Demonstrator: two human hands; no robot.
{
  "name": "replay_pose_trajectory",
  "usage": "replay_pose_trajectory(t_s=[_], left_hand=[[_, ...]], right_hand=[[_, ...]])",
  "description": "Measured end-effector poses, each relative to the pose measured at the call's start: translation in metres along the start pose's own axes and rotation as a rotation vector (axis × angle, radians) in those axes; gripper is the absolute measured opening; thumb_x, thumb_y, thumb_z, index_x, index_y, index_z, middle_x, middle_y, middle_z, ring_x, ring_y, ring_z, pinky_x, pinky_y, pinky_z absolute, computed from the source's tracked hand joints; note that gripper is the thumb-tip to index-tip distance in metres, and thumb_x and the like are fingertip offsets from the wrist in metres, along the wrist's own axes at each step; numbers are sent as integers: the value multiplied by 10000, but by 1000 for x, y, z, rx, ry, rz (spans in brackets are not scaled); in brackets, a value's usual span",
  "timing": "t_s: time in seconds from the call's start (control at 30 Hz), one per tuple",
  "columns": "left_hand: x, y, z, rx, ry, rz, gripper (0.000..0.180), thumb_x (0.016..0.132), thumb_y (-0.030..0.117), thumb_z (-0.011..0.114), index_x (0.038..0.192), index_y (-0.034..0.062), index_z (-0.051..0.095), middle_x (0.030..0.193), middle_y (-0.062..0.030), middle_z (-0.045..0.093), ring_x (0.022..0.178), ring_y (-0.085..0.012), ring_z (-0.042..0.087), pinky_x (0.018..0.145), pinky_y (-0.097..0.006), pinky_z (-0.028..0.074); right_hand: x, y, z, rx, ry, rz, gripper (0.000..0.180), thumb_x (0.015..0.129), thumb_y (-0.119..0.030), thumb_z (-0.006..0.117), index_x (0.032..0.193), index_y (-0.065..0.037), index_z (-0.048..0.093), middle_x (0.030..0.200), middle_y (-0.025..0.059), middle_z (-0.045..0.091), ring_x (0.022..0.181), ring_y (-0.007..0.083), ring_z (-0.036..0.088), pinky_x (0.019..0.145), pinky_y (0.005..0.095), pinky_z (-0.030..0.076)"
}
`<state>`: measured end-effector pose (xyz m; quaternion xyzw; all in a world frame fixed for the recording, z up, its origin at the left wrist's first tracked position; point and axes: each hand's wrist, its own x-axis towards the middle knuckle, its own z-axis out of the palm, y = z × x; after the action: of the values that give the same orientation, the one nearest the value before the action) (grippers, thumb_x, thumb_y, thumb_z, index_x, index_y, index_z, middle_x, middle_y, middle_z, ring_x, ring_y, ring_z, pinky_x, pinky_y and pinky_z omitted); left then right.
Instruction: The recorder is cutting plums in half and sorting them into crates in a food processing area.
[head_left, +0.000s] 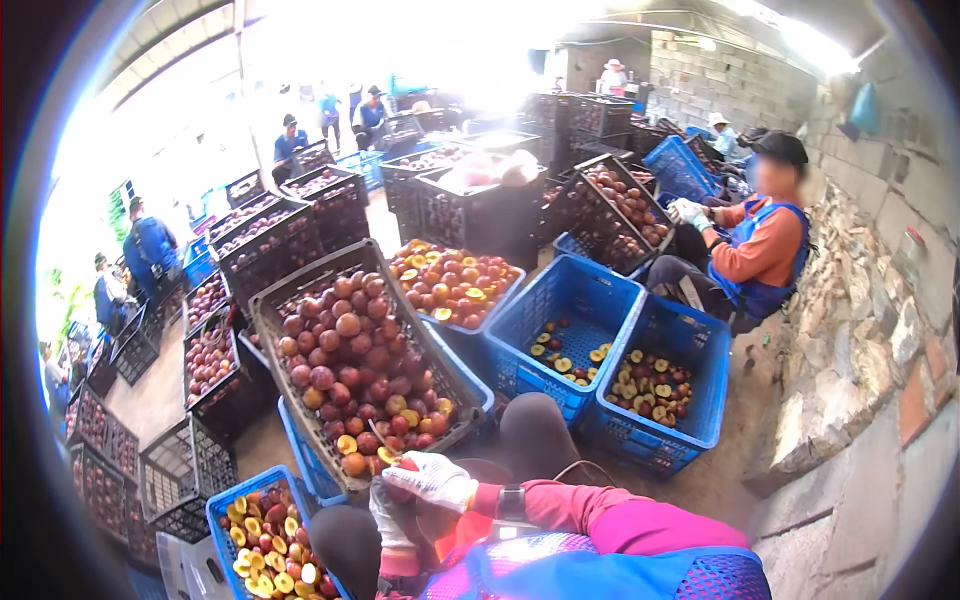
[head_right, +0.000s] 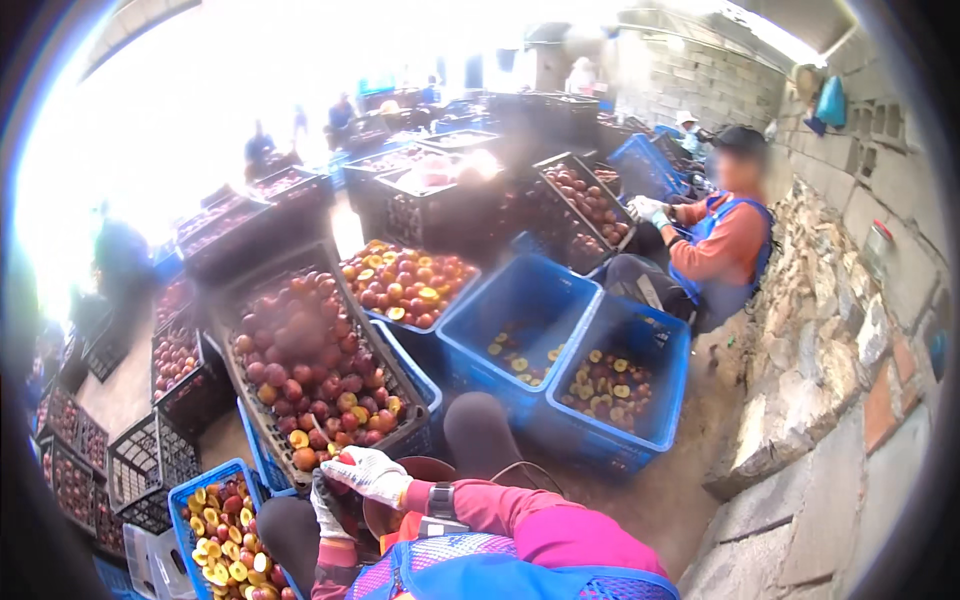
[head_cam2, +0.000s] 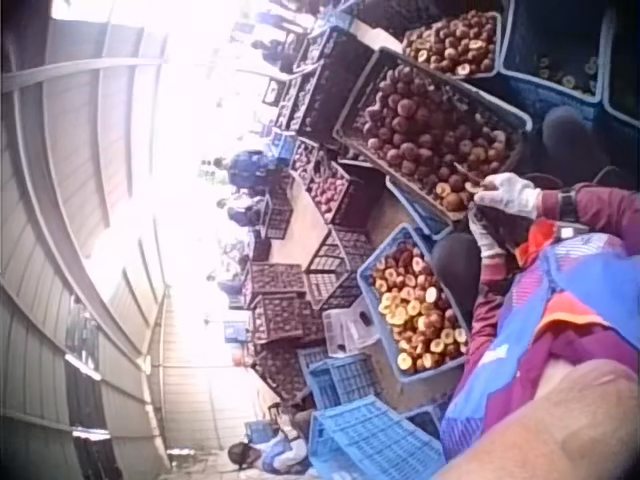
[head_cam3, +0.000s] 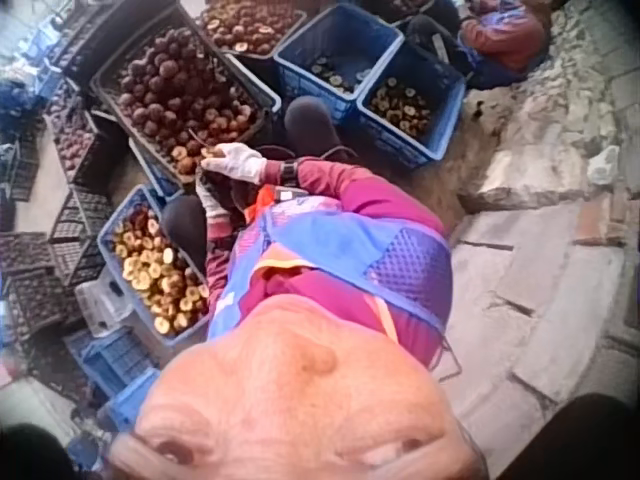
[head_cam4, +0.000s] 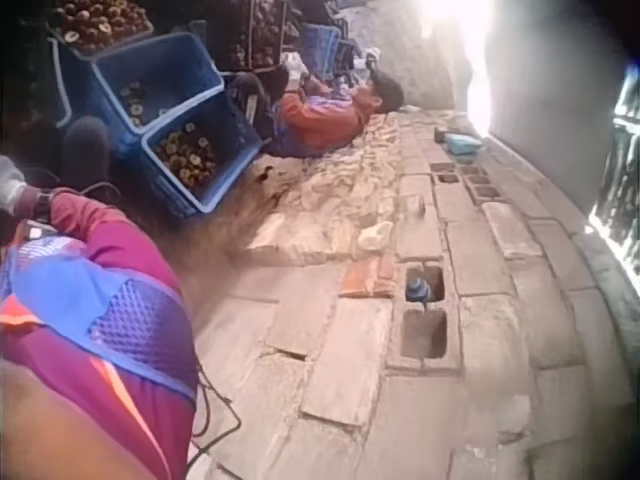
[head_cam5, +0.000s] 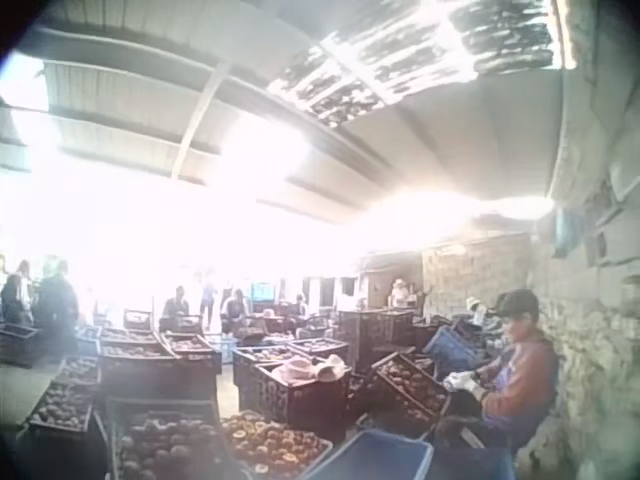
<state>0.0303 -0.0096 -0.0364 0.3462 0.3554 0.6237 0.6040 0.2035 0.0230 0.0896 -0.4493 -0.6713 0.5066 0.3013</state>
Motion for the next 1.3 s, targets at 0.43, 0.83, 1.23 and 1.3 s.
replay_pose_trajectory(t_s=[0.43,0.83,1.23,1.3], left_hand=[[2,12,19,509,-337,-7,529,1116,563,528,1425,149,645,1424,-104,688,1377,-301,638,1189,-476,508],[-14,48,57,1113,-597,172,750,969,212,757,1642,117,440,1583,-125,583,1469,-296,591,1243,-497,487],[11,-15,2,806,-353,45,721,1068,576,575,1645,151,489,1620,-123,587,1486,-319,588,1220,-553,514],[0,20,34,897,-369,141,637,1103,578,512,1560,141,588,1528,-123,666,1407,-336,649,1176,-548,550]], right_hand=[[6,19,28,-428,108,-15,601,940,-622,768,1149,-58,758,1117,231,776,1029,458,774,907,519,615],[-3,8,-2,-670,46,-427,447,973,-525,725,909,-85,773,885,196,728,771,415,770,662,510,616],[4,-33,-31,-690,-210,-381,396,936,-492,758,1022,-105,745,903,141,775,790,385,776,668,491,611],[8,-24,-26,-638,-160,-290,423,951,-546,728,1000,-128,771,919,150,797,817,395,792,719,502,620]])
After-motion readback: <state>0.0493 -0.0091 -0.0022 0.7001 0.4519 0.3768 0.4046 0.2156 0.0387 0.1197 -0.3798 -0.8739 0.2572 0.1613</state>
